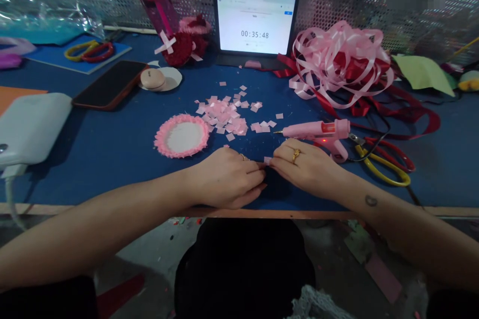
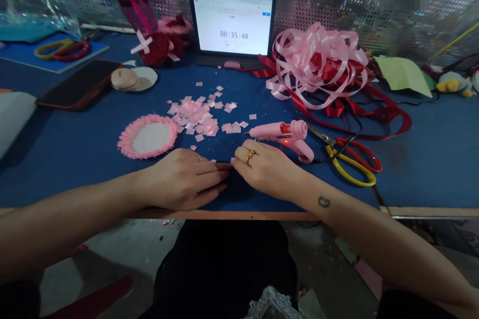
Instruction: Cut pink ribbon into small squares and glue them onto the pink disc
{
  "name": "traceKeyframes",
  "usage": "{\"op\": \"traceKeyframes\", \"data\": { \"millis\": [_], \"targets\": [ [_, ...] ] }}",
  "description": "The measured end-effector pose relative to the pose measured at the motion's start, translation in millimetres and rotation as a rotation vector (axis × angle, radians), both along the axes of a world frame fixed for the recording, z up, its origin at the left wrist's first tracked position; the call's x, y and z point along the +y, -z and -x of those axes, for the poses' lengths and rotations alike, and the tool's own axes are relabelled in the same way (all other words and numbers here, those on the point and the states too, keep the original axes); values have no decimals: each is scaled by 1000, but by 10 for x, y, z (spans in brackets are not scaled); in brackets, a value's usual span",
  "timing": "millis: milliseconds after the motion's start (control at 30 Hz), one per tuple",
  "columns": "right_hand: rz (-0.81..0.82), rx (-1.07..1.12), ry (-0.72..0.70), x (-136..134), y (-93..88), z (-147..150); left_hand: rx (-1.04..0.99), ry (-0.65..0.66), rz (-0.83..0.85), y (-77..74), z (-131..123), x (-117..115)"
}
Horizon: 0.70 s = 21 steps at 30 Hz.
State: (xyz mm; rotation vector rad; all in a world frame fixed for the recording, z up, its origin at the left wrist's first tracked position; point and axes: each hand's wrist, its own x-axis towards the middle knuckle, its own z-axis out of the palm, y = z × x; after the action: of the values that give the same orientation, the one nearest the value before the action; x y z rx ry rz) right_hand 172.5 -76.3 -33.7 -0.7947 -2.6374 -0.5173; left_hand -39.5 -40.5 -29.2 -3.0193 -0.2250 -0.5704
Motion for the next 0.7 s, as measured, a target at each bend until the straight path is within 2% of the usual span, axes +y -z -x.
{"op": "traceKeyframes", "data": {
  "millis": [133,400,567,700],
  "targets": [
    [-36,37,-11,-5,2,-12,-18,-31,13,3,6,11],
    [-207,157,-38,-95,-94,-99,-266,-204,-2,-12,-1,27],
    [-269,201,-130,-150,-156,-85,-290,-178,-36,-25,0,-10],
    [-262,176,-136,-180,-210,-65,-305,-117,-23,-17,13,-9]
  ]
}}
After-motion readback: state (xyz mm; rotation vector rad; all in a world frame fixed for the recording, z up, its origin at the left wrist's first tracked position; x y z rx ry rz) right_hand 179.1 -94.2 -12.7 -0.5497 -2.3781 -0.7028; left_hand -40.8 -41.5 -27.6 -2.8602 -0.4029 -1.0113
